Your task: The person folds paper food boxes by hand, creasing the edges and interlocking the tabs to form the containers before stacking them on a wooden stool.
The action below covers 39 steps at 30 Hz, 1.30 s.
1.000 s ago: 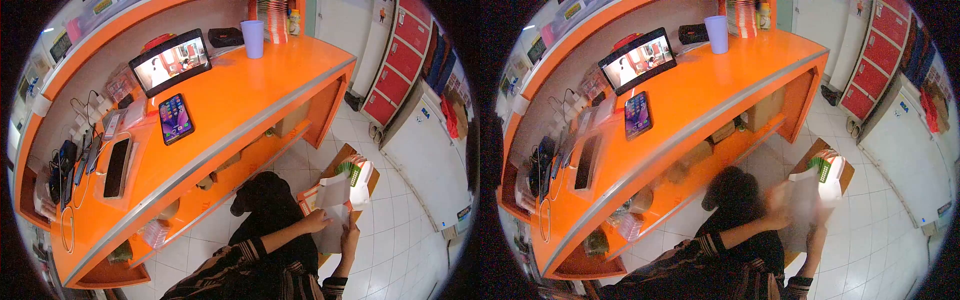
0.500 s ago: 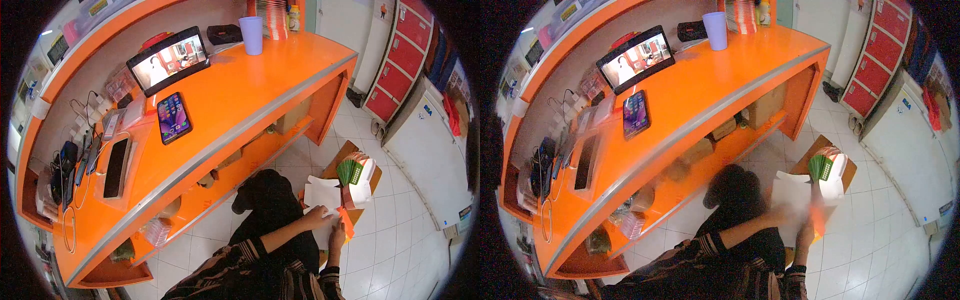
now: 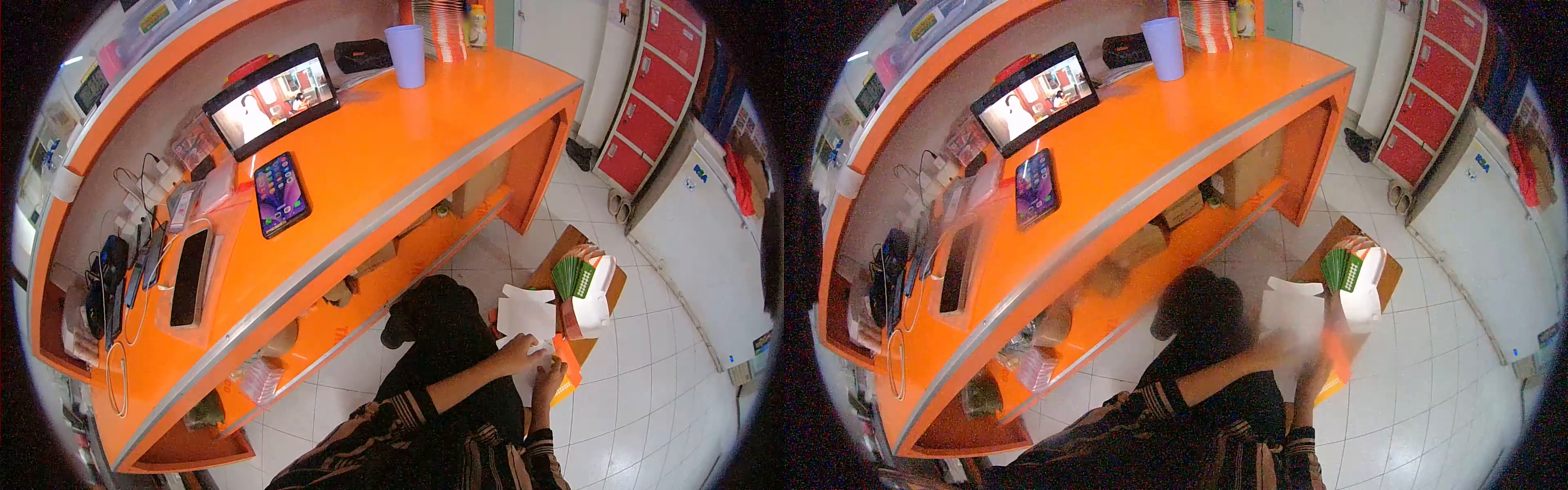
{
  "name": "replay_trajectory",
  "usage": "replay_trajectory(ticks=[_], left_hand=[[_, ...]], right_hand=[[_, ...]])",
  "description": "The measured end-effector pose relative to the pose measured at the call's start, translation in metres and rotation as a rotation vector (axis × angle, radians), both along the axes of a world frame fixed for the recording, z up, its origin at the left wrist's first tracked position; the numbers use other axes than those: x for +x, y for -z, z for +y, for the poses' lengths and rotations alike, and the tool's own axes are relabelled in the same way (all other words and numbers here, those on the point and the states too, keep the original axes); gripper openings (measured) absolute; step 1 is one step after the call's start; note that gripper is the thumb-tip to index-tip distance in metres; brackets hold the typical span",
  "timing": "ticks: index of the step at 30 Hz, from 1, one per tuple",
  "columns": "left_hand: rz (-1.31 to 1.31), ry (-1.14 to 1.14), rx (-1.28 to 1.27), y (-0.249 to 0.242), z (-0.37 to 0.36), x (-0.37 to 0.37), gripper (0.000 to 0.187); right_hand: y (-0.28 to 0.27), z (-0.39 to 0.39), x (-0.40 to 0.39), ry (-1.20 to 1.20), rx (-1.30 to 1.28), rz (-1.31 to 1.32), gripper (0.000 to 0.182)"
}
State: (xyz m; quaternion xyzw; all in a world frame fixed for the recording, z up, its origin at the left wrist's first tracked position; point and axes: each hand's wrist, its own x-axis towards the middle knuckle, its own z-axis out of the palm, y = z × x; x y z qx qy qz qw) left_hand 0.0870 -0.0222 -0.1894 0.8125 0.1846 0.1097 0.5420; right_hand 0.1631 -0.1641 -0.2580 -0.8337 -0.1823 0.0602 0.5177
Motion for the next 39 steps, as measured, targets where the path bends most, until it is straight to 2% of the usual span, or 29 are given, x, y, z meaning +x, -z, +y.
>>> replay_trajectory(ticks=[4,6,10,12,13,15,16,17,19,20,21,22,24,25,26,27,28,29,30,32,35,36,37,39], left_hand=[[-0.003,-0.008,0.012,0.009,-0.001,0.001,0.043],[0.016,0.060,0.083,0.021,0.001,0.006,0.042],[-0.081,0.051,0.079,0.027,-0.001,0.002,0.042],[-0.151,0.002,0.139,0.023,-0.002,0.001,0.040],[-0.151,0.000,0.140,0.021,-0.001,0.002,0.040],[0.087,0.043,-0.162,-0.004,0.003,0.001,0.042],[0.087,0.047,-0.162,-0.013,0.005,-0.001,0.042],[0.081,0.031,-0.153,-0.019,0.006,-0.004,0.045],[0.074,0.022,-0.145,-0.020,0.004,-0.002,0.047],[0.100,0.010,-0.313,-0.020,0.003,0.001,0.050],[0.127,-0.004,-0.480,-0.026,0.003,0.002,0.054],[0.127,-0.002,-0.479,-0.032,0.000,0.000,0.054],[0.035,-0.133,-0.632,-0.075,-0.003,-0.014,0.048],[0.036,-0.133,-0.632,-0.069,-0.006,-0.012,0.048],[-0.203,-0.216,-0.627,-0.058,-0.010,-0.008,0.043],[-0.439,-0.299,-0.616,-0.065,-0.011,-0.010,0.039],[-0.381,-0.241,-0.542,-0.072,-0.007,-0.017,0.031],[-0.381,-0.241,-0.542,-0.092,-0.008,-0.022,0.031],[-0.097,-0.238,-0.018,-0.112,-0.010,-0.026,0.031],[-0.310,-0.245,-0.031,-0.125,-0.022,-0.035,0.031],[-0.498,-0.242,-0.027,-0.139,-0.041,-0.046,0.031],[-0.530,-0.240,-0.018,-0.140,-0.045,-0.049,0.031],[-0.542,-0.239,-0.002,-0.141,-0.046,-0.052,0.031],[-0.563,-0.236,0.029,-0.144,-0.047,-0.054,0.031]], right_hand=[[-0.002,0.002,0.001,-0.018,-0.074,-0.013,0.034],[-0.001,-0.003,-0.003,-0.017,-0.202,-0.333,0.026],[-0.001,-0.005,0.005,0.065,-0.264,-0.393,0.022],[-0.011,-0.010,0.017,-0.123,-0.338,-0.503,0.019],[-0.016,-0.014,0.021,-0.125,-0.337,-0.503,0.019],[-0.045,-0.017,0.025,-0.312,-0.212,-0.169,0.017],[-0.047,-0.015,0.025,-0.236,-0.135,-0.357,0.012],[-0.064,-0.012,0.021,-0.231,-0.138,-0.356,0.012],[-0.124,-0.011,0.008,-0.216,-0.258,-0.112,0.012],[-0.139,-0.014,0.005,-0.331,-0.246,-0.248,0.012],[-0.153,-0.015,-0.001,-0.328,-0.246,-0.249,0.012],[-0.167,-0.015,-0.009,-0.383,-0.259,-0.238,0.010],[-0.176,-0.010,-0.022,-0.413,-0.263,-0.290,0.009],[-0.180,-0.007,-0.029,-0.428,-0.264,-0.316,0.010],[-0.183,-0.004,-0.030,-0.344,-0.164,-0.358,0.009],[-0.201,0.001,-0.037,-0.242,-0.152,-0.295,0.009],[-0.219,0.005,-0.045,-0.141,-0.134,-0.232,0.010],[-0.213,0.006,-0.043,-0.140,-0.134,-0.232,0.010],[-0.201,0.007,-0.038,-0.072,-0.027,-0.244,0.010],[-0.198,0.015,-0.041,0.007,0.152,-0.326,0.012],[-0.203,0.019,-0.047,-0.087,0.144,-0.405,0.013],[-0.202,0.020,-0.048,-0.130,0.247,-0.365,0.015],[-0.206,0.019,-0.049,-0.132,0.246,-0.363,0.015],[-0.219,0.018,-0.052,-0.218,0.312,-0.137,0.018]])
